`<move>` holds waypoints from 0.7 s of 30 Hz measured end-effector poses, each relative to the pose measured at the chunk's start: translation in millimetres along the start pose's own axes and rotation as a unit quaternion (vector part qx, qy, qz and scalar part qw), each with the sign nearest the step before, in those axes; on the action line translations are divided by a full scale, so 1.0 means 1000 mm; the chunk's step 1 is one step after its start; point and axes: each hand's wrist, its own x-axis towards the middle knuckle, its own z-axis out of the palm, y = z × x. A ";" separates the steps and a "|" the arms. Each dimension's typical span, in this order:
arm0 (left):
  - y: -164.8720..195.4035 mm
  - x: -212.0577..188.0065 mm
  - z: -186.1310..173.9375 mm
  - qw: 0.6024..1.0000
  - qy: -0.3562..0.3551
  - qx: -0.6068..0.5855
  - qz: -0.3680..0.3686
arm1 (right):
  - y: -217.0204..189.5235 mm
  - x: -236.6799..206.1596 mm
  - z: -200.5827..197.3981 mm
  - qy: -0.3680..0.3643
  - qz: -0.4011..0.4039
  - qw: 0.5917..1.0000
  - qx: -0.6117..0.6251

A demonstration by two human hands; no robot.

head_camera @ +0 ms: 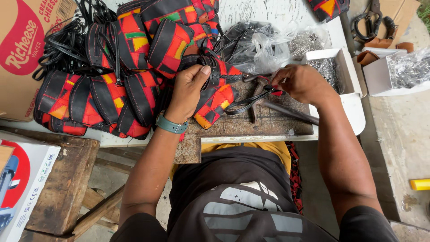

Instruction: The person attaches black wrist straps to small patchwork zippered pouches. They take a strap and a metal fastener from a box, fit the fastener through the pouch corner and strap loop, and use a hammer to set the rivet, placing finished pouches on the table pile and repeating with the next pouch.

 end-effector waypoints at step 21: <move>-0.012 -0.008 0.008 0.999 -0.025 -0.047 -0.007 | -0.018 0.000 0.012 -0.061 0.059 0.992 -0.090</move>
